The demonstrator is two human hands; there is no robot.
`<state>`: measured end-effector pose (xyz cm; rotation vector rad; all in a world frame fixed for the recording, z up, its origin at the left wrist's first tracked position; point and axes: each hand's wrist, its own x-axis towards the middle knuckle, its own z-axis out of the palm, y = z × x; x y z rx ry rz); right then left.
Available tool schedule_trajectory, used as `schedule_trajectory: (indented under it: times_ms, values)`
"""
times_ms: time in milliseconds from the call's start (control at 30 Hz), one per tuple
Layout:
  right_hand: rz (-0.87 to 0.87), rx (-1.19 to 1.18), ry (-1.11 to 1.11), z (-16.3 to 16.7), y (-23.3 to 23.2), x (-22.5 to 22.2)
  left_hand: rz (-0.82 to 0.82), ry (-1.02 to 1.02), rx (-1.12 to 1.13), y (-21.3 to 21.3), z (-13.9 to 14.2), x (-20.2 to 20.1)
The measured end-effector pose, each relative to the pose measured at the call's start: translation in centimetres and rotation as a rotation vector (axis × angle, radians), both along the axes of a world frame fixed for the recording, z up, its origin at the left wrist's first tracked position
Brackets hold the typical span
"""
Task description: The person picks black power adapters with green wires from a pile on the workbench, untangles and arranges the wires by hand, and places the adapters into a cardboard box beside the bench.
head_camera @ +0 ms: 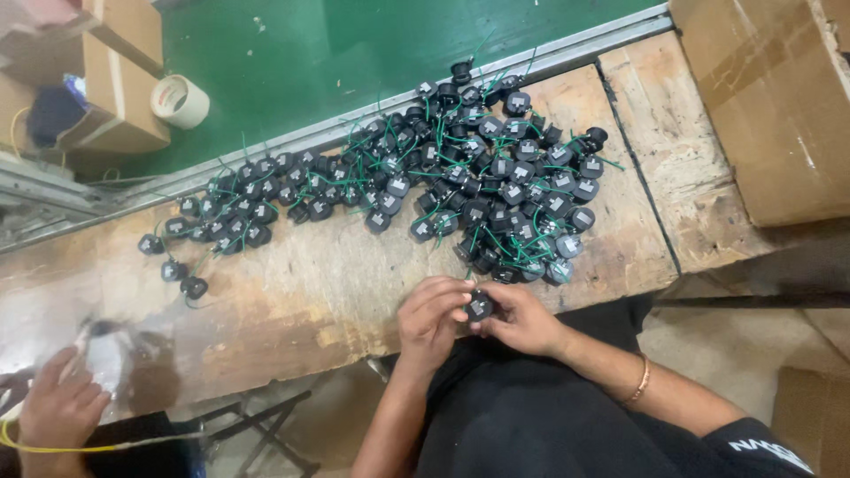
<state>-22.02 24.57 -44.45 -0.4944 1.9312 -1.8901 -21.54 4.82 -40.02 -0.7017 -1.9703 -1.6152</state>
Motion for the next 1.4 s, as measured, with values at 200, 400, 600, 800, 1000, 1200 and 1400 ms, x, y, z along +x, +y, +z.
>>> schedule_trajectory:
  times_ms: [200,400,600,800,1000,1200,1400]
  values:
    - [-0.020,0.127,0.590,0.9,-1.3,0.0,-0.238,-0.833,0.720,-0.1,-2.5,1.0]
    - [-0.065,0.007,0.474,2.2,-2.5,0.0,0.283,-0.194,-0.049,-4.5,-0.7,-2.9]
    - [-0.067,0.128,0.691,2.5,-2.0,0.1,0.564,0.003,-0.508,-3.7,-0.1,-5.7]
    - [-0.147,0.017,0.472,-0.6,-1.9,-0.7,0.575,-0.523,-0.059,-6.3,-2.9,-3.5]
    - [-0.070,0.140,0.538,-2.3,-2.8,-1.3,0.076,-0.088,-0.074,-2.7,-3.2,-0.9]
    - [-0.063,-0.080,0.030,-2.7,-2.7,-1.4,-0.024,0.015,-0.077,-1.3,-2.1,-1.8]
    - [-0.118,0.200,0.376,-2.7,-3.5,-1.3,-0.202,-0.239,0.073,-3.5,-3.7,-1.2]
